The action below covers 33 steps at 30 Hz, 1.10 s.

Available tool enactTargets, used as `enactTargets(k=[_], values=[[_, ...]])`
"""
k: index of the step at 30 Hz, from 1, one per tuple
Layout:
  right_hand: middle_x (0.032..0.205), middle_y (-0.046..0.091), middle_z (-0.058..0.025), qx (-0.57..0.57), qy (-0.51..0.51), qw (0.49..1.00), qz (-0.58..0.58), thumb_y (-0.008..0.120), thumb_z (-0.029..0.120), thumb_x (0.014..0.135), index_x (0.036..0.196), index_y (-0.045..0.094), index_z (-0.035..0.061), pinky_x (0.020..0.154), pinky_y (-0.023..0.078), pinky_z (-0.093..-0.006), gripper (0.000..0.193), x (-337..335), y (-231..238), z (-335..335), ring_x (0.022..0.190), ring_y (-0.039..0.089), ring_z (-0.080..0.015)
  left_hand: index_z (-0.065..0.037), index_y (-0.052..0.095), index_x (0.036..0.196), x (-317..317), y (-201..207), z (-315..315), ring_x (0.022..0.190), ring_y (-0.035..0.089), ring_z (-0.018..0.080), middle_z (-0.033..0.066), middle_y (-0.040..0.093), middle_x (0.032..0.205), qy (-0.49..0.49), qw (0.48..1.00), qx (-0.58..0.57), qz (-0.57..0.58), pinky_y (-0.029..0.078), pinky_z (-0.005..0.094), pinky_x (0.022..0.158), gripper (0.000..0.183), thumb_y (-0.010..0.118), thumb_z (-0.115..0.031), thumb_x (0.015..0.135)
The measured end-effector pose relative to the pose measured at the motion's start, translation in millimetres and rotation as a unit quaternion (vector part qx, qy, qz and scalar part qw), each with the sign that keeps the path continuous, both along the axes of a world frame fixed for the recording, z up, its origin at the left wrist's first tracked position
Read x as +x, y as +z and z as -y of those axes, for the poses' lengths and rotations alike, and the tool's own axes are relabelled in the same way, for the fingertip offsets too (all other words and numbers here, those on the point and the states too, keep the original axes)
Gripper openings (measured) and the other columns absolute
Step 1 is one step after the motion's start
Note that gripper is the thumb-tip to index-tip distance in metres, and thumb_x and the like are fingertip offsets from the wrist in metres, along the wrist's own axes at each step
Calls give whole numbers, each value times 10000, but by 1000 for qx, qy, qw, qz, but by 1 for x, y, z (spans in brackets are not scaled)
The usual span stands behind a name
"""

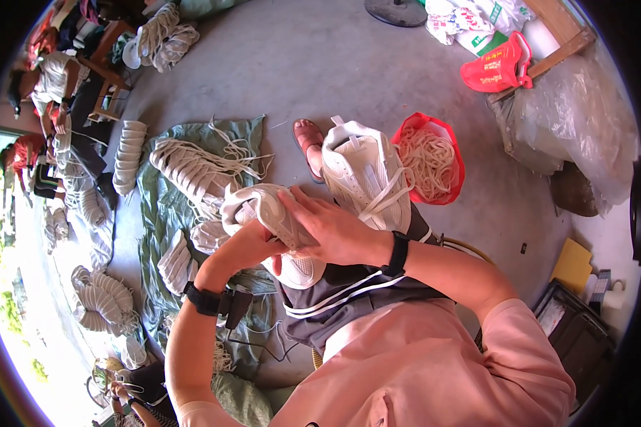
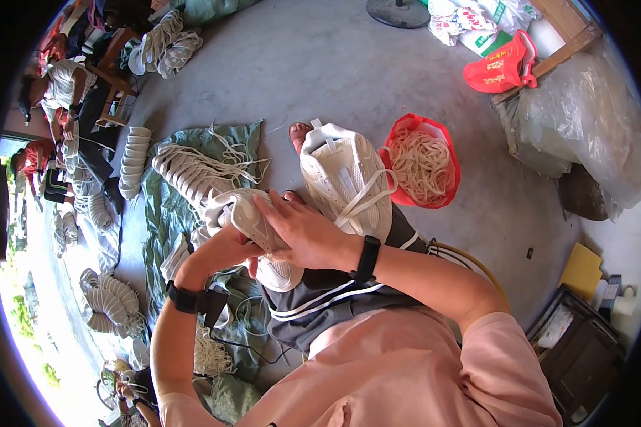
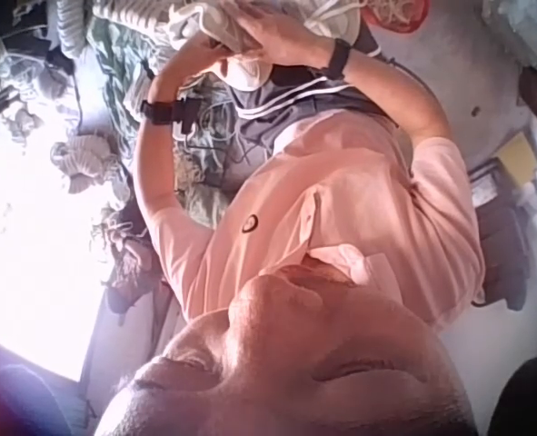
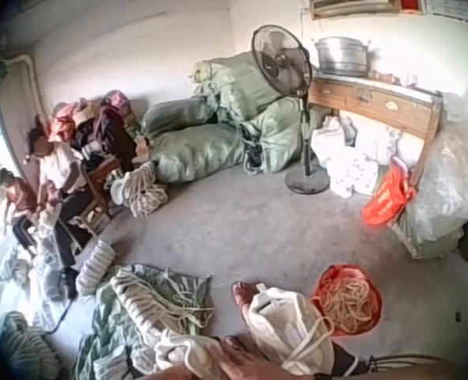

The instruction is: Lacing and preparing multiple pairs of white sneakers for manufacturing assembly.

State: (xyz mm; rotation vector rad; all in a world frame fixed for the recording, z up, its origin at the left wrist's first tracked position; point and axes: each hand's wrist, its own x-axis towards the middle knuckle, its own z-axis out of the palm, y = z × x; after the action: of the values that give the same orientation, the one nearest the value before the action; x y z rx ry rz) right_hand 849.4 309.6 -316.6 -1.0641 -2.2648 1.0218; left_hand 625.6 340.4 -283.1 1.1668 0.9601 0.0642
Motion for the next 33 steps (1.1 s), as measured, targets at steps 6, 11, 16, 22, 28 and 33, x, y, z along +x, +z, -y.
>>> enactTargets(k=[6,11,16,22,28,33], values=[[1500,396,-355,30,-27,999,15,794,257,844,1583,198,-17,1146,380,-472,987,-4,1,-2,1361,444,-495,27,652,1043,3,6,0,638,714,172,56,656,896,4,1000,-1,0,547,269,536,110,632,-41,959],[1450,453,-359,-17,-103,992,-63,758,425,864,1497,297,-135,1124,395,-493,963,-14,-5,-8,1299,496,-516,30,641,1013,0,2,2,631,712,174,54,654,884,7,1000,0,1,550,274,533,81,613,-28,964],[1465,453,-342,-31,-96,994,-43,750,464,870,1474,351,-137,1142,388,-447,941,-19,1,-10,1368,464,-455,24,642,983,3,7,6,627,720,169,38,653,816,30,999,-6,-20,548,273,540,63,595,-15,969],[1434,489,-336,-30,-105,994,-21,770,388,824,1469,382,-122,1123,406,-443,910,-27,10,-15,1307,512,-460,24,653,985,2,6,3,606,718,162,31,680,783,-36,996,42,-67,535,270,560,79,601,-33,971],[1391,520,-332,-73,-71,995,-21,740,239,766,1459,417,-101,1090,438,-446,837,-26,25,-22,1255,541,-468,25,646,1032,-3,-4,2,606,716,170,48,698,824,-28,997,22,-65,544,281,550,103,599,-42,970],[1389,516,-336,-27,-75,997,-7,734,188,755,1476,420,-61,1086,441,-465,825,-28,28,-18,1247,542,-478,13,618,1108,1,7,6,598,698,173,73,688,925,36,999,16,-10,542,287,486,157,590,-31,960]])
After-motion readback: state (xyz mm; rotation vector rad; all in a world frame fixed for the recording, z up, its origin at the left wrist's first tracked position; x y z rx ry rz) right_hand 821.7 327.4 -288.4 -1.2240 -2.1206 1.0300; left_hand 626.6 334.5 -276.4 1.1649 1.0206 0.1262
